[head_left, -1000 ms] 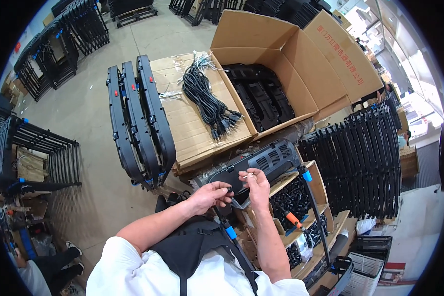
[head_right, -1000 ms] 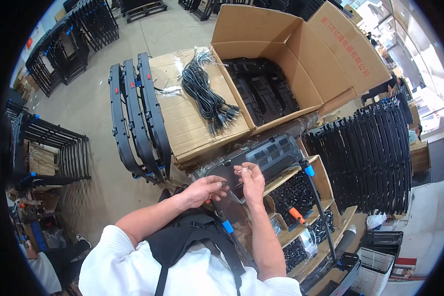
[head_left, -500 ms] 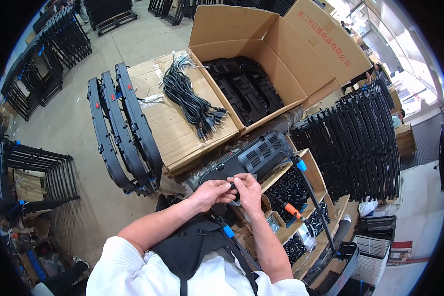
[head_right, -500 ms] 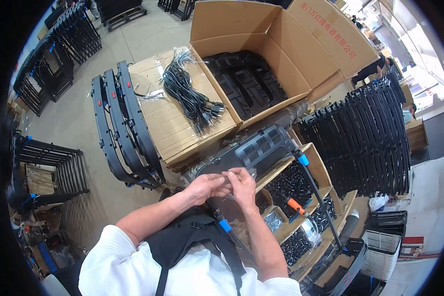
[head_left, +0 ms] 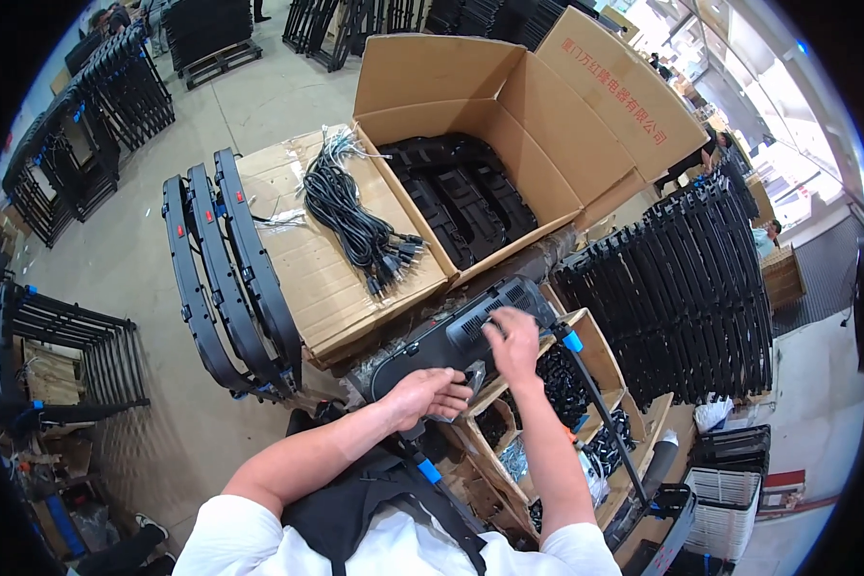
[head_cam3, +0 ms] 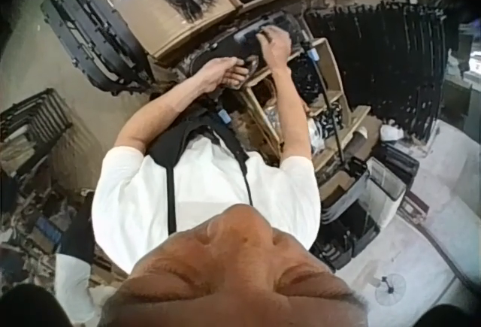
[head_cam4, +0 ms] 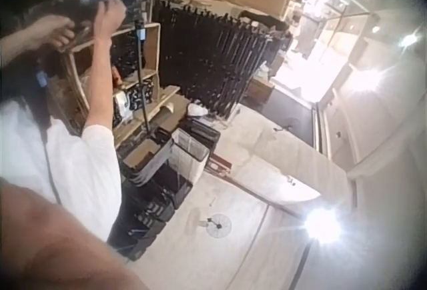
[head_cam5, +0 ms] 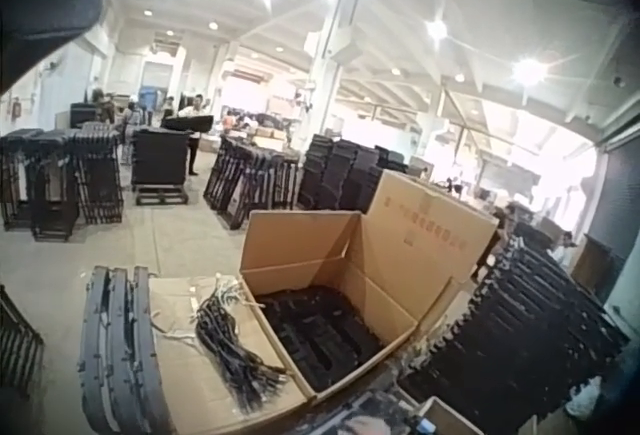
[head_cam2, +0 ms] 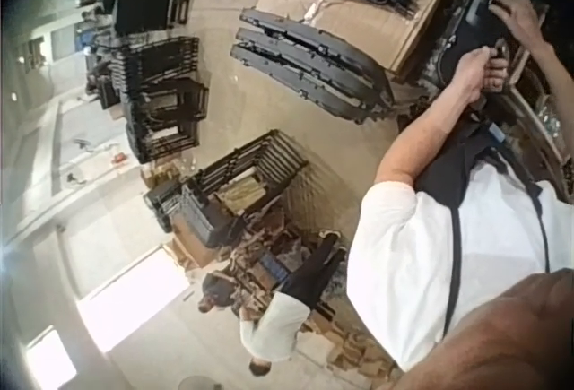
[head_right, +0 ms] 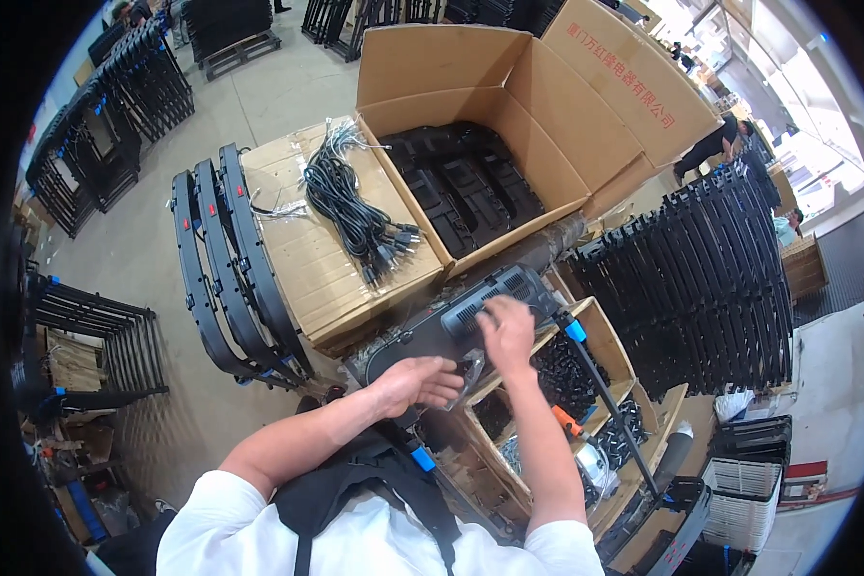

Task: Assembling a plastic housing for fitness equipment by attaching components with screws and cable ties.

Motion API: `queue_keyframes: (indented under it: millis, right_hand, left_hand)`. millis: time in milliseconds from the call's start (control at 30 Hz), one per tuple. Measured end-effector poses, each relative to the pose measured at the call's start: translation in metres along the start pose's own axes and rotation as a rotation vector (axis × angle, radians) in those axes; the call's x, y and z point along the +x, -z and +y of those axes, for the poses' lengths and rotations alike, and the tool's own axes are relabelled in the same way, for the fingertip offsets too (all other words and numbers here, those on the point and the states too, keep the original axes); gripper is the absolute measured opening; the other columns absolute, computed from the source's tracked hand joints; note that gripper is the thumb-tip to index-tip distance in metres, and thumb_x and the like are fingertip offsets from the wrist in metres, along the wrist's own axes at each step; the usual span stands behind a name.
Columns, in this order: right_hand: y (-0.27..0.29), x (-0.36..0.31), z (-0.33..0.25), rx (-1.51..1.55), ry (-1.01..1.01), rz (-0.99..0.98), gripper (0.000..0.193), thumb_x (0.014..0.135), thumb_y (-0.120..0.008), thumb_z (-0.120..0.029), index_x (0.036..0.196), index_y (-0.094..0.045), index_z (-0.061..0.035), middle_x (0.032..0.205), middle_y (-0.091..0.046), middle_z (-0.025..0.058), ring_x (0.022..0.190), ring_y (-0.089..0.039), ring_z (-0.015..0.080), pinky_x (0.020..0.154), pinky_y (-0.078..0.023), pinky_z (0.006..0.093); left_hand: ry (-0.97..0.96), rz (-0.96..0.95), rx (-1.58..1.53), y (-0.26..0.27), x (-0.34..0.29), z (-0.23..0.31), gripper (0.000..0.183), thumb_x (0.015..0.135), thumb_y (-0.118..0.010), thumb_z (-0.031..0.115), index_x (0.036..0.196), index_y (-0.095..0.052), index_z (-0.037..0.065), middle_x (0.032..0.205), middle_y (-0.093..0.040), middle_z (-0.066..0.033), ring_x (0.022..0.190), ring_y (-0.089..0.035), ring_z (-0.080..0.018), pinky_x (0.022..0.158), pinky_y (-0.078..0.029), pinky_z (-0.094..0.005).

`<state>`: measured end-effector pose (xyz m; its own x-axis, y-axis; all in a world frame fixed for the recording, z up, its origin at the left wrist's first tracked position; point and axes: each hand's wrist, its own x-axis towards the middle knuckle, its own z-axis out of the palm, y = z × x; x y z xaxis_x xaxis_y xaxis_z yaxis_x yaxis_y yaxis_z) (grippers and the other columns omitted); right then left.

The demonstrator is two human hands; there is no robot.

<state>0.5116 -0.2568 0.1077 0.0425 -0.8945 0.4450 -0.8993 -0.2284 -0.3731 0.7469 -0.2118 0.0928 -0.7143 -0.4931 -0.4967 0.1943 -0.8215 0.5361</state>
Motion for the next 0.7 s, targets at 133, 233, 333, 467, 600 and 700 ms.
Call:
queue_keyframes:
  millis: [133, 233, 333, 467, 600, 700]
  right_hand:
    - [-0.025, 0.034, 0.052, -0.120, -0.167, -0.012, 0.031, 0.083, -0.076, -0.027, 0.110, -0.079, -0.0107, 0.120, -0.068, 0.0078, 0.119, -0.059, 0.0292, 0.101, -0.045, 0.0435]
    - [-0.042, 0.047, 0.060, -0.119, -0.181, -0.079, 0.031, 0.082, -0.077, -0.028, 0.109, -0.080, -0.0122, 0.122, -0.068, 0.0069, 0.121, -0.058, 0.0284, 0.102, -0.045, 0.0440]
    - [-0.048, 0.050, 0.060, -0.127, -0.179, -0.118, 0.029, 0.082, -0.077, -0.028, 0.107, -0.081, -0.0131, 0.123, -0.067, 0.0067, 0.120, -0.058, 0.0280, 0.102, -0.045, 0.0442]
    - [-0.048, 0.049, 0.066, -0.135, -0.231, -0.035, 0.026, 0.078, -0.079, -0.027, 0.099, -0.078, -0.0108, 0.116, -0.067, 0.0066, 0.114, -0.059, 0.0296, 0.096, -0.046, 0.0450]
    - [-0.037, 0.048, 0.068, -0.157, -0.109, -0.029, 0.030, 0.078, -0.079, -0.028, 0.101, -0.076, -0.0091, 0.109, -0.068, 0.0072, 0.108, -0.060, 0.0311, 0.092, -0.047, 0.0450]
    - [-0.018, 0.029, 0.064, -0.127, -0.099, 0.079, 0.029, 0.083, -0.076, -0.026, 0.105, -0.074, -0.0075, 0.106, -0.068, 0.0094, 0.105, -0.062, 0.0327, 0.090, -0.049, 0.0451]
  left_hand:
    - [0.073, -0.065, 0.078, 0.004, -0.011, -0.025, 0.047, 0.111, -0.047, 0.035, 0.142, -0.052, 0.000, 0.125, -0.070, -0.0163, 0.104, -0.072, -0.0244, 0.091, -0.059, -0.0365]
    - [0.103, -0.029, 0.104, 0.009, -0.023, -0.038, 0.047, 0.111, -0.048, 0.035, 0.142, -0.053, 0.000, 0.123, -0.070, -0.0152, 0.103, -0.072, -0.0227, 0.088, -0.059, -0.0345]
    - [0.108, 0.009, 0.090, 0.016, -0.029, -0.047, 0.047, 0.111, -0.048, 0.035, 0.142, -0.052, 0.000, 0.123, -0.070, -0.0150, 0.102, -0.072, -0.0221, 0.088, -0.059, -0.0345]
    - [0.080, 0.039, 0.114, 0.008, -0.025, -0.048, 0.046, 0.111, -0.047, 0.037, 0.142, -0.053, 0.003, 0.118, -0.070, -0.0091, 0.095, -0.071, -0.0178, 0.083, -0.059, -0.0328]
    - [0.074, 0.057, 0.140, -0.004, -0.018, -0.045, 0.043, 0.112, -0.047, 0.035, 0.139, -0.054, 0.002, 0.115, -0.071, -0.0107, 0.095, -0.071, -0.0183, 0.081, -0.059, -0.0328]
    - [0.102, 0.053, 0.176, -0.006, -0.017, -0.050, 0.042, 0.111, -0.048, 0.033, 0.138, -0.055, 0.002, 0.116, -0.070, -0.0114, 0.097, -0.070, -0.0195, 0.083, -0.059, -0.0328]
